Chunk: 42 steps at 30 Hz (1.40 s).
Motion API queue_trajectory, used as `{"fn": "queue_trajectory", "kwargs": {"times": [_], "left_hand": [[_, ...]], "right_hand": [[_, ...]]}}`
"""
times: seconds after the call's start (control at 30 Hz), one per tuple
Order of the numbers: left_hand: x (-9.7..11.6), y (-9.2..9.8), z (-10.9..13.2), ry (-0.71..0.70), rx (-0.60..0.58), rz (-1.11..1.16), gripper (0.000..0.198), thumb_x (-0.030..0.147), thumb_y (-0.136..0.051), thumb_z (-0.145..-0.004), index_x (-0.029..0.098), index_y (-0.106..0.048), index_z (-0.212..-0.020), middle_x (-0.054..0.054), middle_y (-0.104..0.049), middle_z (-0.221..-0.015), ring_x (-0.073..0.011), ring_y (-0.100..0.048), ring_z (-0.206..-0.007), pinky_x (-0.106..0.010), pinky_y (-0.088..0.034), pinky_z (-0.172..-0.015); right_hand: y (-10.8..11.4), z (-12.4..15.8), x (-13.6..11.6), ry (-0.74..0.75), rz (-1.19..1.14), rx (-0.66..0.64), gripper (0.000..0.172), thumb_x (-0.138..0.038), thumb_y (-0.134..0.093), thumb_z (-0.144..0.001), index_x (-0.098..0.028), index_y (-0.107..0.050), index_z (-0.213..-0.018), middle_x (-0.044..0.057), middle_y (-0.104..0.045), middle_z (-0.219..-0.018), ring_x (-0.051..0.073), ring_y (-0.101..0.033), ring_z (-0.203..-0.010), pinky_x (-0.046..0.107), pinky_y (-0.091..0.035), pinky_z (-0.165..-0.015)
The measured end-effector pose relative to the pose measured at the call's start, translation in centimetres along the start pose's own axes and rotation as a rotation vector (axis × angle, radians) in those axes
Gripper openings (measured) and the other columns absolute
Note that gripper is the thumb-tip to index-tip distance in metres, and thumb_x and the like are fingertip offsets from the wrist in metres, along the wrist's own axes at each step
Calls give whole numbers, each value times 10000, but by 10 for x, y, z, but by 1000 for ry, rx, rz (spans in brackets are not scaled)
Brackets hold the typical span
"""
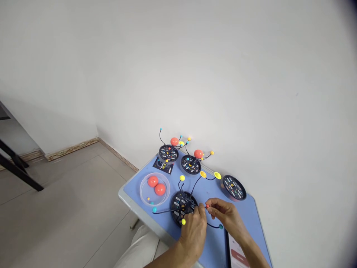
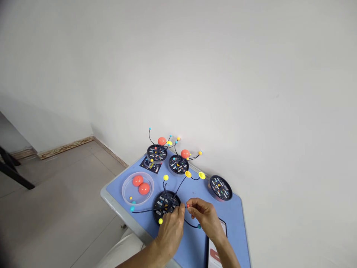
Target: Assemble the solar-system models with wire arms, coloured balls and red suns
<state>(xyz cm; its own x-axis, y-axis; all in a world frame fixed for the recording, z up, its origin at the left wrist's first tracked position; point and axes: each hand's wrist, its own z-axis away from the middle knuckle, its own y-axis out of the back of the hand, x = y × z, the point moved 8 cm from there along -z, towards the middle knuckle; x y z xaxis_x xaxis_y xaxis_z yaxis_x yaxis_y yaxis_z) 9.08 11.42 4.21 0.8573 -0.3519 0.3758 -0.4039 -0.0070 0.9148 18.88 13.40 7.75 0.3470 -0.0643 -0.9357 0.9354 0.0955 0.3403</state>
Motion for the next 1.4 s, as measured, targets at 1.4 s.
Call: {"fn": "queue_trajectory", "kwargs": {"times": [1.4], "left_hand": [[0,3,-2,-10,-104,-23,438,-75,-484,-855,123,-634,-1215,-121,-726,-1058,-225,-737,-876,-283,-574,-702]], "right_hand": [[-20,8,-33,347,671,-62,206,-215,-475,-937,-217,-627,-799,28,-630,-783,165,-559,-667,292,-433,-635]]}}
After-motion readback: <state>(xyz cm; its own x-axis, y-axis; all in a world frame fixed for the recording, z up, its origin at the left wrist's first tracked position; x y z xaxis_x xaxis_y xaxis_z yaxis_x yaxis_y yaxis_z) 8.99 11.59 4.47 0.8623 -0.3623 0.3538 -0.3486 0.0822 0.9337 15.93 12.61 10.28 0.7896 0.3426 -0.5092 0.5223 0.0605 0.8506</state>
